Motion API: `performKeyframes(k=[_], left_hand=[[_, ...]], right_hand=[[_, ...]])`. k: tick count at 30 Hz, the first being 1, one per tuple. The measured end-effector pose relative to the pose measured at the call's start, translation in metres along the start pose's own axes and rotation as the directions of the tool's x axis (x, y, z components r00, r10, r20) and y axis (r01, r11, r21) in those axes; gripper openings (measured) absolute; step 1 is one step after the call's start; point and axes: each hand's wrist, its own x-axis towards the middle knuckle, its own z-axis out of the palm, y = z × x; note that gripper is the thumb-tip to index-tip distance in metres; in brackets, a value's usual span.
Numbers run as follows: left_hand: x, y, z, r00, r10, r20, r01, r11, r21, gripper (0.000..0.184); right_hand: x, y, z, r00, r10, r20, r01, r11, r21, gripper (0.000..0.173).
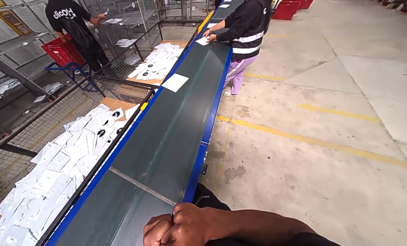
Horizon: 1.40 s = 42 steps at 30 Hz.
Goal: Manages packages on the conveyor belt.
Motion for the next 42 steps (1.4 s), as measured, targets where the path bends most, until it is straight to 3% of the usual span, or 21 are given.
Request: performKeyframes(k=[3,7,10,15,20,23,26,29,32,34,37,39,42], left_hand=[[0.002,-0.007,0.004,0.998,-0.003,-0.066,0.006,0.999,0.039,0.069],[-0.004,-0.024,-0.005,0.971,-0.238,-0.037,0.24,0.966,0.1,0.072],[-0.02,-0.032,-0.011,0.926,-0.378,0.008,0.376,0.923,0.084,0.065],[-0.046,-0.036,-0.012,0.876,-0.481,0.019,0.477,0.873,0.103,0.056],[-0.064,-0.044,-0.017,0.779,-0.627,-0.012,0.614,0.758,0.222,0.054],[-0.074,-0.05,-0.018,0.786,-0.615,-0.059,0.611,0.758,0.23,0.044],[-0.08,-0.054,-0.018,0.813,-0.577,-0.081,0.583,0.804,0.12,0.045],[-0.087,-0.07,-0.016,0.792,-0.593,-0.144,0.606,0.793,0.068,0.043],[-0.101,-0.106,-0.019,0.734,-0.644,-0.215,0.675,0.657,0.336,0.048],[-0.112,-0.138,-0.026,0.745,-0.64,-0.189,0.598,0.514,0.615,0.064],[-0.12,-0.18,-0.039,0.737,-0.675,-0.044,0.373,0.351,0.859,0.078],[-0.123,-0.202,-0.057,0.729,-0.684,0.036,0.207,0.269,0.941,0.081],[-0.111,-0.233,-0.093,0.782,-0.602,0.165,0.001,0.265,0.964,0.084]], right_hand=[[0.001,0.007,-0.001,1.0,-0.003,-0.018,0.004,0.999,0.053,0.056],[-0.006,0.018,-0.003,0.965,0.208,0.16,-0.25,0.915,0.317,0.055],[-0.018,0.023,0.004,0.915,0.287,0.284,-0.382,0.845,0.374,0.055],[-0.032,0.024,0.013,0.85,0.311,0.425,-0.487,0.772,0.408,0.054],[-0.047,0.044,0.035,0.826,0.346,0.445,-0.56,0.596,0.575,0.05],[-0.049,0.048,0.04,0.801,0.33,0.499,-0.586,0.603,0.542,0.052],[-0.049,0.053,0.039,0.799,0.323,0.508,-0.587,0.605,0.539,0.046],[-0.05,0.065,0.037,0.754,0.419,0.506,-0.646,0.611,0.458,0.038],[-0.06,0.077,0.032,0.629,0.563,0.537,-0.731,0.662,0.162,0.042],[-0.067,0.083,0.029,0.561,0.602,0.569,-0.74,0.672,0.019,0.044],[-0.08,0.084,0.025,0.558,0.608,0.565,-0.741,0.671,0.009,0.042],[-0.088,0.078,0.026,0.566,0.598,0.568,-0.741,0.67,0.033,0.041],[-0.101,0.072,0.022,0.598,0.611,0.519,-0.743,0.666,0.072,0.037]])
